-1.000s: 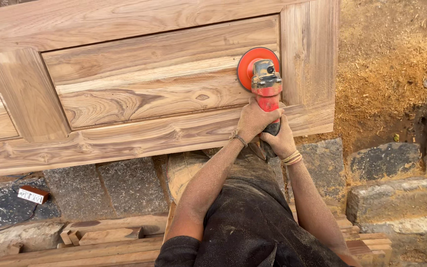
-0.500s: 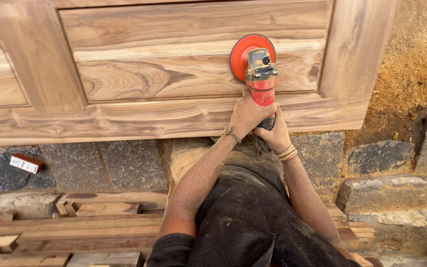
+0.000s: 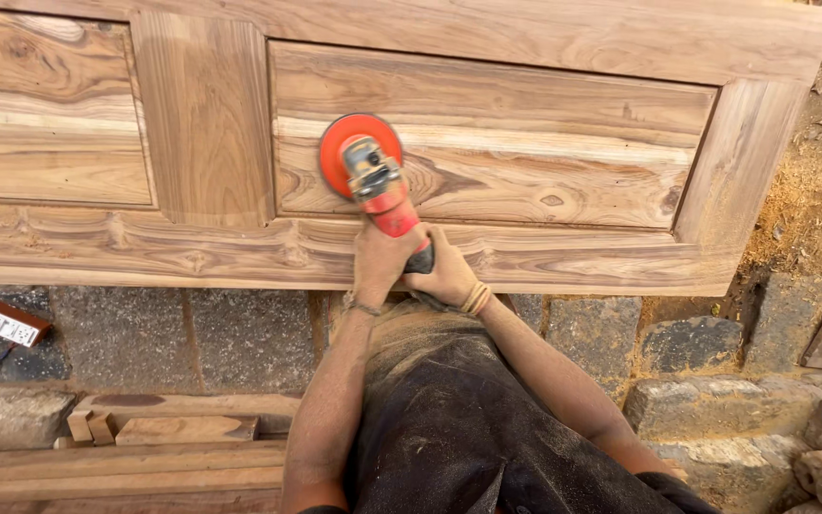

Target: The person uses a handheld electric sander to smooth the surface of a wooden door panel. The sander is moved systematically across the flat areas and along the raised edges of the panel's design.

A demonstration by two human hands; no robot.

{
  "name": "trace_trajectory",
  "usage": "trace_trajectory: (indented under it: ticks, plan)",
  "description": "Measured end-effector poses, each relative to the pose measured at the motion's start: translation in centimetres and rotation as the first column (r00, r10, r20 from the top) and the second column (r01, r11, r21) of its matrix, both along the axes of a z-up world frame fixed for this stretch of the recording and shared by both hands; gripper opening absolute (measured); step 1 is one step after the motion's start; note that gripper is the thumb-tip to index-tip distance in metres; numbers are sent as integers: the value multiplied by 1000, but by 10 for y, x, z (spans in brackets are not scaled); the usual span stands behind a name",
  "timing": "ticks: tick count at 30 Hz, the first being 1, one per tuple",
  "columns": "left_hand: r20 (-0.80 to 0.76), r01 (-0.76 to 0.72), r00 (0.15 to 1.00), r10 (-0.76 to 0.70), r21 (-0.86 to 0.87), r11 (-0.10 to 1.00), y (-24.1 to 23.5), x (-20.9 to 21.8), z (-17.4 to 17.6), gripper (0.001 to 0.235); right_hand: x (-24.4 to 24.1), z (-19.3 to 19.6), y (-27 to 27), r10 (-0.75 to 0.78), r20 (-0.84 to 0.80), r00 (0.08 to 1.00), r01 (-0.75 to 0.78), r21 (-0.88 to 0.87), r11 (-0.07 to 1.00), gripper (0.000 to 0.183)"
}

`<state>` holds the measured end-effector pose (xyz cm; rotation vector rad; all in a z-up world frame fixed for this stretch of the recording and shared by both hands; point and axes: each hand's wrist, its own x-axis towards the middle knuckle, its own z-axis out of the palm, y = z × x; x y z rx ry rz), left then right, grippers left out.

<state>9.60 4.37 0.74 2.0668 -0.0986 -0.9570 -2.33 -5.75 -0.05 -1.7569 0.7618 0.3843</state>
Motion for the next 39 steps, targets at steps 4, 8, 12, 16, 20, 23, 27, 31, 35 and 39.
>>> trace_trajectory:
  ticks: [4,8,12,16,20,23,27,31,35,39]
  plan:
    - [9,-152,988,152,-33,988,31,29,-8,56,41,4,20,115,127,985,-106,-69,992,87]
    - [36,-156,986,164,-167,974,21,10,-17,55,31,12,3,124,16,992,-122,-99,988,87]
    - [-34,-122,992,119,-118,985,-20,-35,-18,57,-20,20,-30,84,-10,996,-84,-154,984,83]
    - [-98,-62,994,45,-176,983,-69,-91,-3,56,-80,29,-70,17,-85,996,-29,-142,989,84]
    - [-119,46,991,-63,-142,989,-117,-137,0,61,-143,31,-103,-47,-93,995,30,-170,985,88]
    - [53,135,990,-127,-187,973,-149,-170,5,74,-176,31,-131,-117,-72,990,102,-194,976,87]
    - [-66,194,976,-208,-168,966,-187,-206,-1,72,-226,26,-156,-191,-47,981,176,-219,960,89]
    - [-13,338,939,-345,-165,926,-222,-245,-8,71,-269,21,-177,-297,-9,955,288,-212,934,88]
    - [57,477,878,-476,-199,856,-263,-282,-21,76,-310,14,-198,-423,62,904,427,-181,886,81]
    - [21,587,805,-592,-165,792,-307,-319,-32,89,-344,15,-209,-579,221,785,599,-30,800,61]
